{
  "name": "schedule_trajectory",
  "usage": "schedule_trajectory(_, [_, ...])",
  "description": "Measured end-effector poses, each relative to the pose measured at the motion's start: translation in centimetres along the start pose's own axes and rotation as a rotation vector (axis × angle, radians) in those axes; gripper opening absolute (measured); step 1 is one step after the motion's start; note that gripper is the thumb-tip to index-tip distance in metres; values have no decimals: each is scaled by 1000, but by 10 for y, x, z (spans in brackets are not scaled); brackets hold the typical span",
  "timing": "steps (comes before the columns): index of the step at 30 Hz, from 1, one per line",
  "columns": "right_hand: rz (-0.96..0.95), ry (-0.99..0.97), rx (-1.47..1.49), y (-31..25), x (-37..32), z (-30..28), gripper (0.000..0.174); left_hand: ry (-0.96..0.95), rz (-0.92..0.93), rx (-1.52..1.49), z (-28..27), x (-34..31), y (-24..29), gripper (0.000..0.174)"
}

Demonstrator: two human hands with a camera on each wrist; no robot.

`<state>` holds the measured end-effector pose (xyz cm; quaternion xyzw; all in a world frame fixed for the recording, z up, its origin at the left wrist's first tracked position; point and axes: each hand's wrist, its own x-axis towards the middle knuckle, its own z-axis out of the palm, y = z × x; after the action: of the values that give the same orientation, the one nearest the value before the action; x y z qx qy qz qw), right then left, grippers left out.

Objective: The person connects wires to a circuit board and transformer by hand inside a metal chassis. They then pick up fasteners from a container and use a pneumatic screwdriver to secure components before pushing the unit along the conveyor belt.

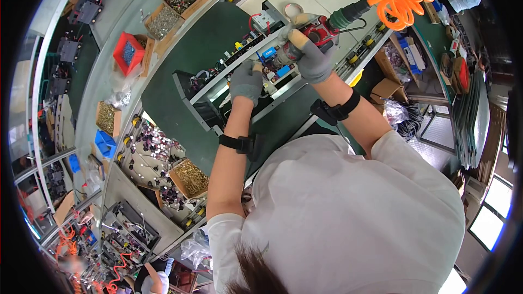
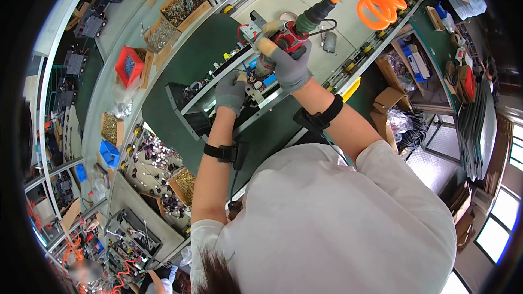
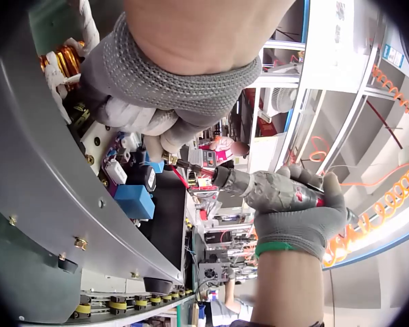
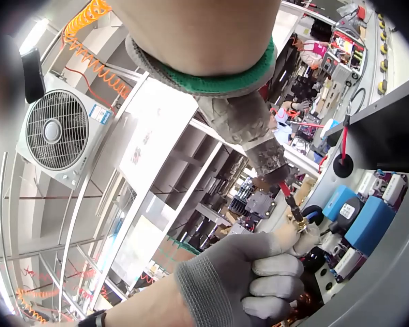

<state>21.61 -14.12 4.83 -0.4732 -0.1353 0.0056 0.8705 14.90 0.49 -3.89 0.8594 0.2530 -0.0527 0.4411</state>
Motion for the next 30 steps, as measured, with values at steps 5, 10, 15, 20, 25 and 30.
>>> schedule_trajectory(5, [18, -17, -23, 13, -7, 0, 25, -55, 281, 689, -30, -2, 39, 37])
schedule_trajectory(10, [-22, -35, -106, 19, -10, -3, 27, -288, 425, 945, -41, 11, 46, 45])
schedule_trajectory(15, [111, -23, -21, 15, -14, 4, 28, -214, 506, 902, -41, 12, 38, 37])
schedule_trajectory(20, [-12, -74, -160, 17, -13, 7, 27, -224, 529, 893, -43, 11, 37, 35])
schedule_trajectory(25, [63, -128, -88, 22, -13, 3, 27, -251, 522, 901, -44, 13, 36, 34])
schedule_trajectory(30, [145, -259, -159, 26, -15, -2, 28, -279, 481, 898, -51, 16, 40, 37])
